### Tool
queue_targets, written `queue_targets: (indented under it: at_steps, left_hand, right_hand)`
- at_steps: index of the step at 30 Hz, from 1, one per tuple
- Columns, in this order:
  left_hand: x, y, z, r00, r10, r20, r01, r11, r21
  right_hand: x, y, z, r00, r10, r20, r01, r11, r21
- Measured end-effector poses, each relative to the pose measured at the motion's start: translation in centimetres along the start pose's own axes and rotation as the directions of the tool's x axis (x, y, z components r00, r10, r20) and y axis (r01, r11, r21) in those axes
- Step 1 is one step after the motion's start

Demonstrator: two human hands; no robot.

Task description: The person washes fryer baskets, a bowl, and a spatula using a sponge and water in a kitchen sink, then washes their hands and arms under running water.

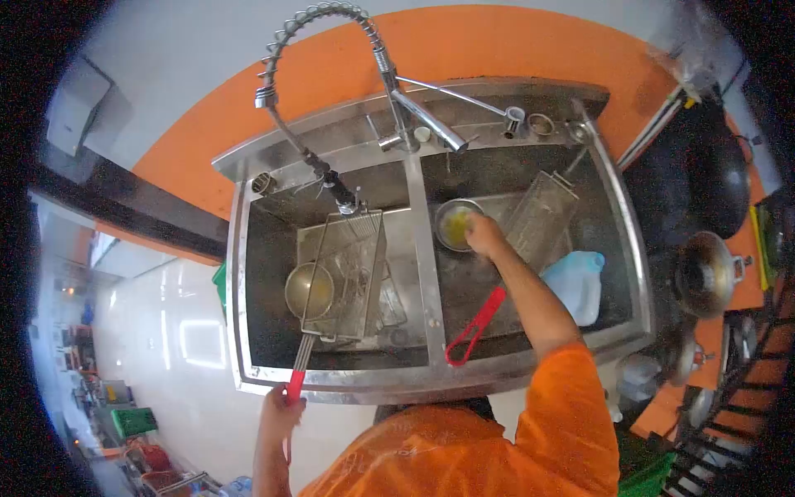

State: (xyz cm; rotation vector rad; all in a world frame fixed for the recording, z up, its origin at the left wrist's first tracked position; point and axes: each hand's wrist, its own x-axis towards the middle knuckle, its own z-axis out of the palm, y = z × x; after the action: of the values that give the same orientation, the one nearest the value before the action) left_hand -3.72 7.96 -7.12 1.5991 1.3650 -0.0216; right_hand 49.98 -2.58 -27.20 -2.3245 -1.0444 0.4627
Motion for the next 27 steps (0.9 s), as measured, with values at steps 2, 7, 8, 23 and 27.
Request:
queue_targets:
  at_steps: [2,7,8,23,27]
  left_hand:
    - [-2.4,2.3,0.8,0.993,-0.115,-0.026,0.117,0.989,0.085]
    - [-6.6,3.8,2.5,0.967,-0.247,-0.069,0.250,0.968,0.035]
    - [-7.0,4.5,2.9,0.964,-0.239,-0.119,0.251,0.963,0.100]
    - [-12.9,9.9,2.7,0.973,-0.190,-0.130,0.222,0.920,0.322]
    - [-14.1,8.7,1.4,0.972,-0.233,0.038,0.236,0.966,-0.107]
  right_hand:
    - [5.6,5.0,6.5,0.994,0.024,0.110,-0.010,0.992,-0.123]
    - [10.0,9.7,15.5,0.828,0.520,0.209,-0.537,0.628,0.563]
    - [10.0,10.0,16.6,0.874,0.457,0.167,-0.480,0.864,0.149]
    - [9.6,8.6,12.4,0.924,0.379,-0.049,-0.373,0.922,0.105]
    - [6.2,3.6,5.0,0.889,0.451,0.083,-0.409,0.699,0.586]
